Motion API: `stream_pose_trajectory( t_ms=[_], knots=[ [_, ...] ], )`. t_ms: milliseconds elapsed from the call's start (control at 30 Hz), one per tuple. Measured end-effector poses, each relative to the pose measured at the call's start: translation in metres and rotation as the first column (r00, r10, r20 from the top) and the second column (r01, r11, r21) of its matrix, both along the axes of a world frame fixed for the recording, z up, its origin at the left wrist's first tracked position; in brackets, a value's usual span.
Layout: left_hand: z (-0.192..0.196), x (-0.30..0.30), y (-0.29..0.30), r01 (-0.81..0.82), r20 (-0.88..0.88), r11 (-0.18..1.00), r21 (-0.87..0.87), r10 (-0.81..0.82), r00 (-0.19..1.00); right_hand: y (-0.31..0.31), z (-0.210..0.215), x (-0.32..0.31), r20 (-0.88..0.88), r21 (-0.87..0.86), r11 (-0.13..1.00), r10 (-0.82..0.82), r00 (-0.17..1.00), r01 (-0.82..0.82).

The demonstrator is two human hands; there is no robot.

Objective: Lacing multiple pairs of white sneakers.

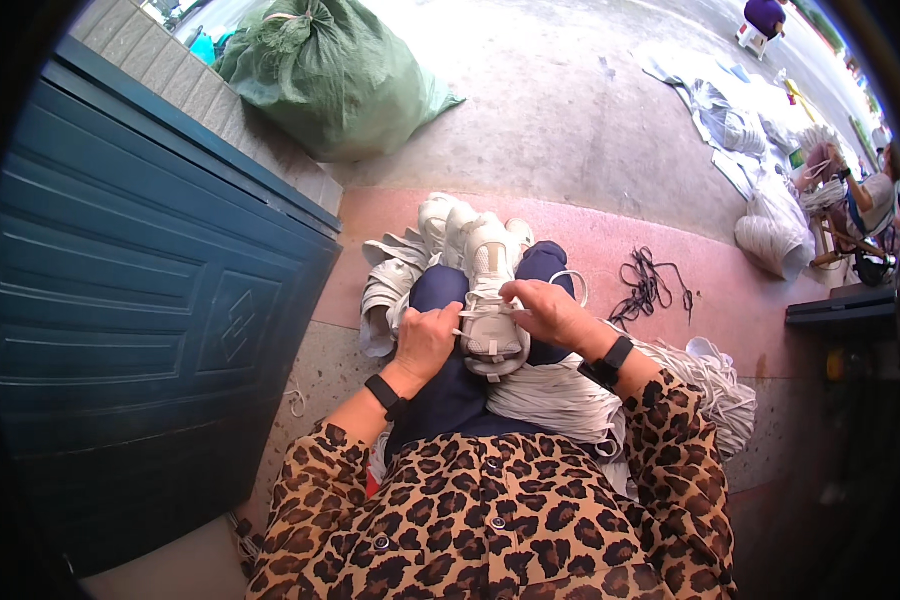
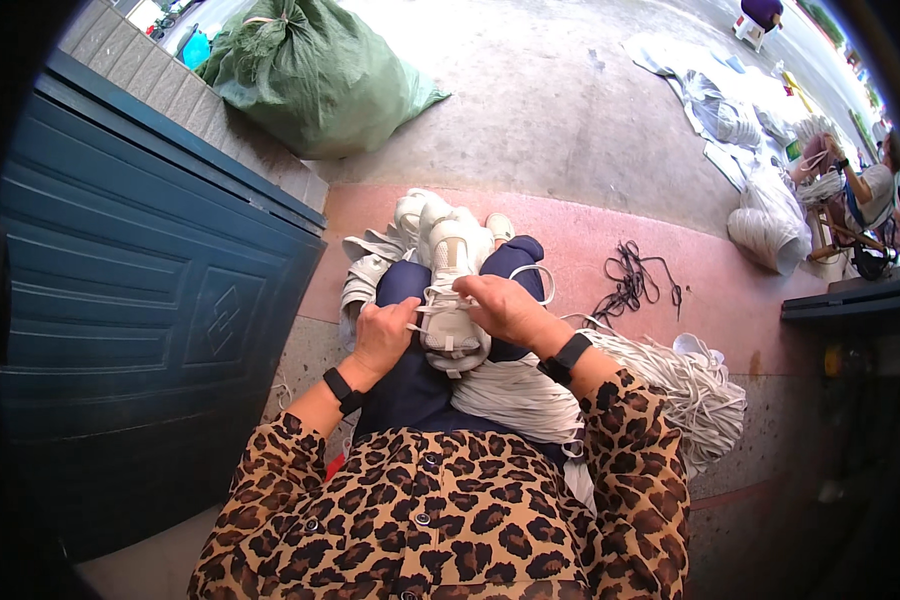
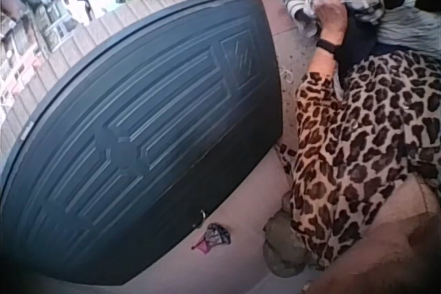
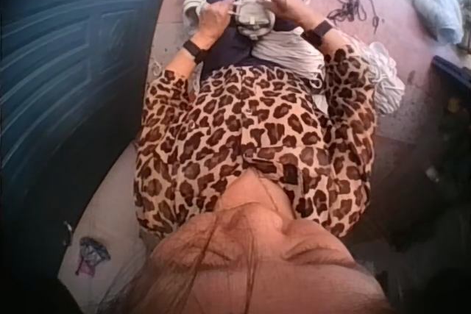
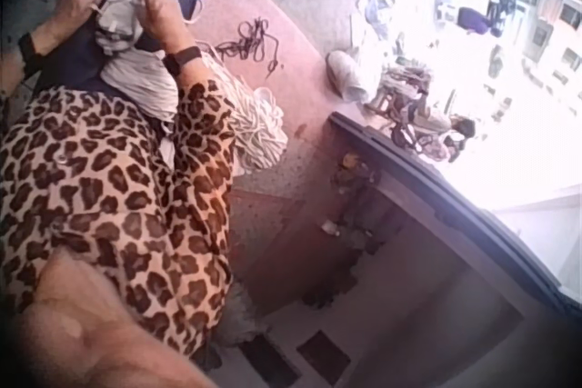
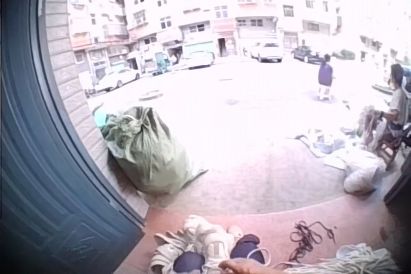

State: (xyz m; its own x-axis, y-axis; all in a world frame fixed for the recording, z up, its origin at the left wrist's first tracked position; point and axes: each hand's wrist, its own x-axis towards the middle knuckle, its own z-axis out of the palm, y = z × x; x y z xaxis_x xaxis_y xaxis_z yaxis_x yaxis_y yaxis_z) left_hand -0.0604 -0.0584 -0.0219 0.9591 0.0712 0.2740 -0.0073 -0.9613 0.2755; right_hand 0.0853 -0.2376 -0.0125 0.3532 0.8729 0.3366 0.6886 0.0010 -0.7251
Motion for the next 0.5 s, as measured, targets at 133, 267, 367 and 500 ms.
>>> stream_pose_trajectory(
  t_ms=[133, 267, 367, 500],
  knots=[
    [0.015, 0.003, -0.002, -0.021, -0.025, 1.000, 0.007, 0.021, 0.999, 0.005, 0.001, 0.000, 0.097, -0.059, 0.998, 0.024, 0.995, -0.019],
    [0.017, 0.002, -0.003, -0.046, -0.081, 0.980, -0.193, 0.031, 0.996, 0.003, -0.002, 0.001, -0.177, -0.167, 0.983, 0.044, 0.983, -0.074],
    [0.010, 0.007, -0.003, -0.032, -0.091, 0.948, -0.316, 0.003, 0.996, 0.004, -0.016, 0.008, -0.438, -0.243, 0.961, 0.012, 0.899, -0.131],
    [0.009, 0.018, -0.005, -0.149, -0.231, 0.875, -0.461, 0.044, 0.972, 0.011, -0.023, 0.016, -0.748, -0.246, 0.962, -0.109, 0.654, -0.121]
  ],
)
